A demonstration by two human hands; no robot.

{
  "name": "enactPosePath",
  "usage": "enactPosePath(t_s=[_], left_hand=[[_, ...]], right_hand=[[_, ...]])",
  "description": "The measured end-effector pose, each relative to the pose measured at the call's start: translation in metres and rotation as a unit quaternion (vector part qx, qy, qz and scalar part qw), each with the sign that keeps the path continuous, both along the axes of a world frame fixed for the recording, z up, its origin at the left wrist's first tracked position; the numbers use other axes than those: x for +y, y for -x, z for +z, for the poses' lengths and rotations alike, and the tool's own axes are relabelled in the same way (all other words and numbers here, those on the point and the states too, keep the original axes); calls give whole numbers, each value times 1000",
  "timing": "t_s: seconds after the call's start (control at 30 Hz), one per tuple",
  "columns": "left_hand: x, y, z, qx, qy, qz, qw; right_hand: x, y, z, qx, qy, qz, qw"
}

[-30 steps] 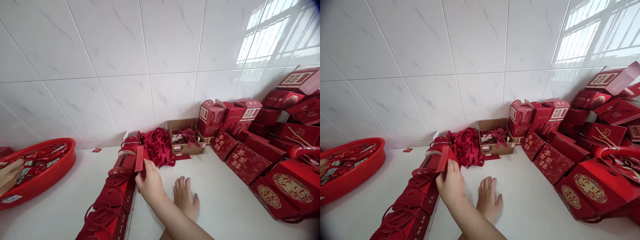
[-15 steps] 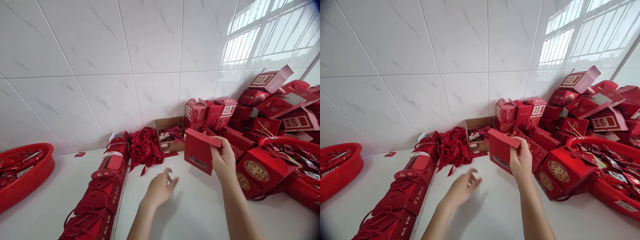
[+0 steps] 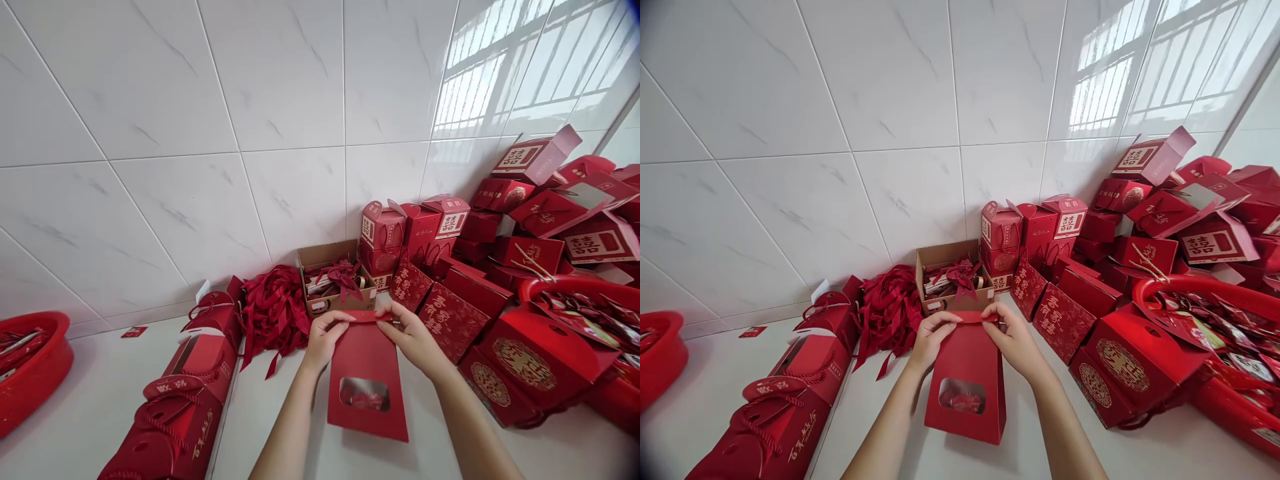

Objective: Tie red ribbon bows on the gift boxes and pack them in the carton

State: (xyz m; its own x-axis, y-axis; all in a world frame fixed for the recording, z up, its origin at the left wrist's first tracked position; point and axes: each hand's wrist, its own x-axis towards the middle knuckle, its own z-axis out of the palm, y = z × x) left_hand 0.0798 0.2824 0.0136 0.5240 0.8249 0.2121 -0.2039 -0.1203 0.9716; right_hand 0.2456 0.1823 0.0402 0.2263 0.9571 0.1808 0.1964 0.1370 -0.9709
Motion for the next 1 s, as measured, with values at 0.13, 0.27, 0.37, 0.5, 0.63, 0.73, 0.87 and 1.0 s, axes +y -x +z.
enactPosePath(t_s=[0.13, 0.27, 0.37, 0.5, 0.63, 0.73, 0.87, 1.0], left_hand=[[9, -5, -30, 9, 39, -22, 999], [12, -13, -53, 34, 98, -74, 992], [16, -18, -63, 52, 115, -109, 986], [21, -21, -67, 52, 128, -134, 981], [22, -20, -68, 51, 133, -145, 979], [22, -20, -67, 51, 133, -149, 979], [24, -22, -68, 49, 138, -153, 977], [25, -23, -73, 41, 154, -160, 974]], right_hand=[[7, -15, -20, -53, 72, 34, 995], [5, -24, -32, -148, 135, 52, 978], [11, -33, -24, -217, 139, 42, 965], [58, -40, 6, -299, 85, -61, 949], [131, -34, 21, -357, 34, -117, 926], [166, -27, 21, -398, 13, -123, 909], [178, -10, 27, -454, -28, -106, 884], [180, 20, 36, -531, -63, -3, 845]])
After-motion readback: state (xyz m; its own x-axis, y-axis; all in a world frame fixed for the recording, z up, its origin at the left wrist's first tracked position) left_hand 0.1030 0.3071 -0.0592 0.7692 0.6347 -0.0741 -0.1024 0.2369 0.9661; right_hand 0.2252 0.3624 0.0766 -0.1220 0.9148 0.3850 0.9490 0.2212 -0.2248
